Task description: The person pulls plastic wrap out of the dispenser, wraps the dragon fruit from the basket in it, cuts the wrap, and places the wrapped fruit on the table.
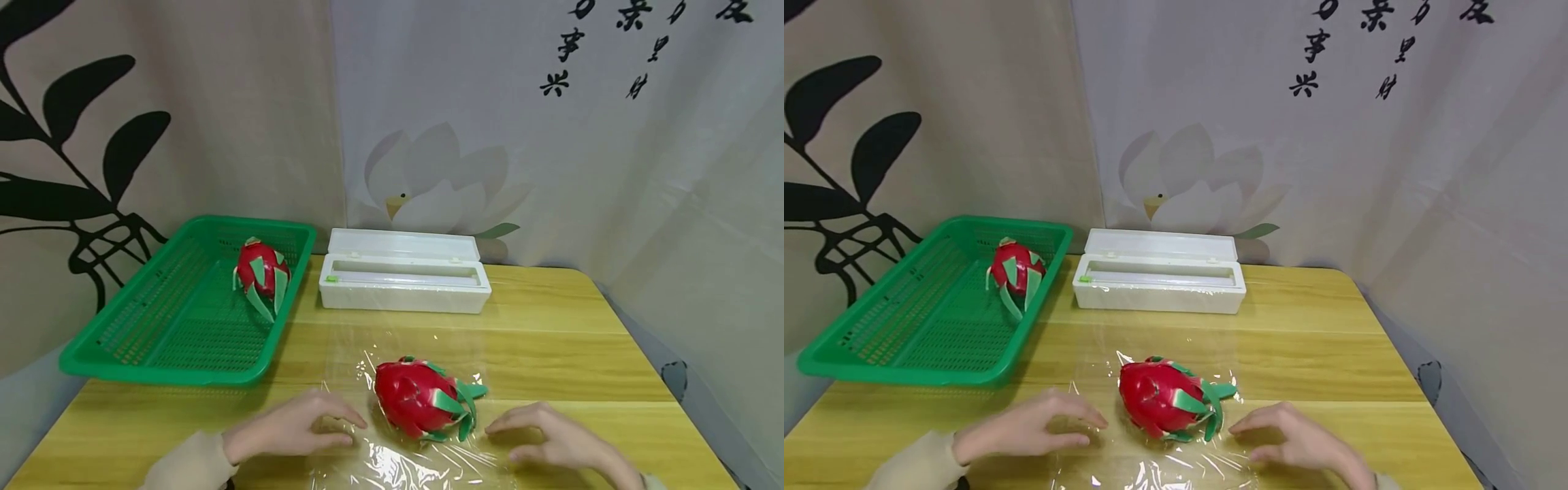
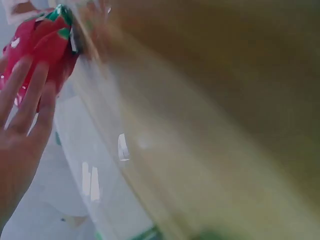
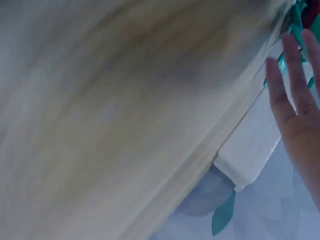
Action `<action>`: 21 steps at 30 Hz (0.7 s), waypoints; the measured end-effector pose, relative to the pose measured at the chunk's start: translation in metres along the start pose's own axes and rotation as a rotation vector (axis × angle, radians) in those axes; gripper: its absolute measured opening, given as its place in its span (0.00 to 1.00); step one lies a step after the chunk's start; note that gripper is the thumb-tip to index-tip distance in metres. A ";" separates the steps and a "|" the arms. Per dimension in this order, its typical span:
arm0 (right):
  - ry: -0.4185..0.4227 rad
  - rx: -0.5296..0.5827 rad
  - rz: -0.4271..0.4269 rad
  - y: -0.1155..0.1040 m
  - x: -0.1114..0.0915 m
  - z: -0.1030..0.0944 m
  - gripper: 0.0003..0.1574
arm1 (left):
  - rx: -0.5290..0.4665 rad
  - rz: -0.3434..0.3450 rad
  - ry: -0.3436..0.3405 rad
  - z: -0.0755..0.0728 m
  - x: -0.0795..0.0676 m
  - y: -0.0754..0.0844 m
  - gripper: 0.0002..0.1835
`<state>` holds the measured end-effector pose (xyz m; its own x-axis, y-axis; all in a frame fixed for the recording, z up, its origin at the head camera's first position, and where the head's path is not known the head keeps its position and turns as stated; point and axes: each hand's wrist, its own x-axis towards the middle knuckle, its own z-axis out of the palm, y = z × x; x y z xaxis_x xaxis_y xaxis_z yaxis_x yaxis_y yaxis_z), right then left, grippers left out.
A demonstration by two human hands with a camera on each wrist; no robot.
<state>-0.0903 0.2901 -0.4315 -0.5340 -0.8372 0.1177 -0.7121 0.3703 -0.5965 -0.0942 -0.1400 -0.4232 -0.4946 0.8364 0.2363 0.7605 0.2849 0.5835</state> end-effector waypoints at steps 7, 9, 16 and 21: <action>-0.163 0.328 -0.056 0.007 0.005 0.008 0.23 | -0.173 -0.035 -0.194 0.006 -0.021 -0.006 0.12; -0.199 0.362 -0.068 0.010 0.005 0.010 0.23 | -0.164 -0.026 -0.223 0.008 -0.026 -0.009 0.11; -0.204 0.254 -0.105 0.014 0.003 0.013 0.23 | 0.036 0.093 -0.215 0.017 -0.033 -0.014 0.12; -0.150 0.130 -0.169 0.006 0.007 0.020 0.15 | 0.082 0.141 -0.178 0.022 -0.032 -0.015 0.08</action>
<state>-0.0896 0.2782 -0.4506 -0.3321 -0.9367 0.1109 -0.7157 0.1737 -0.6765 -0.0803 -0.1609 -0.4567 -0.3046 0.9378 0.1664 0.8519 0.1901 0.4880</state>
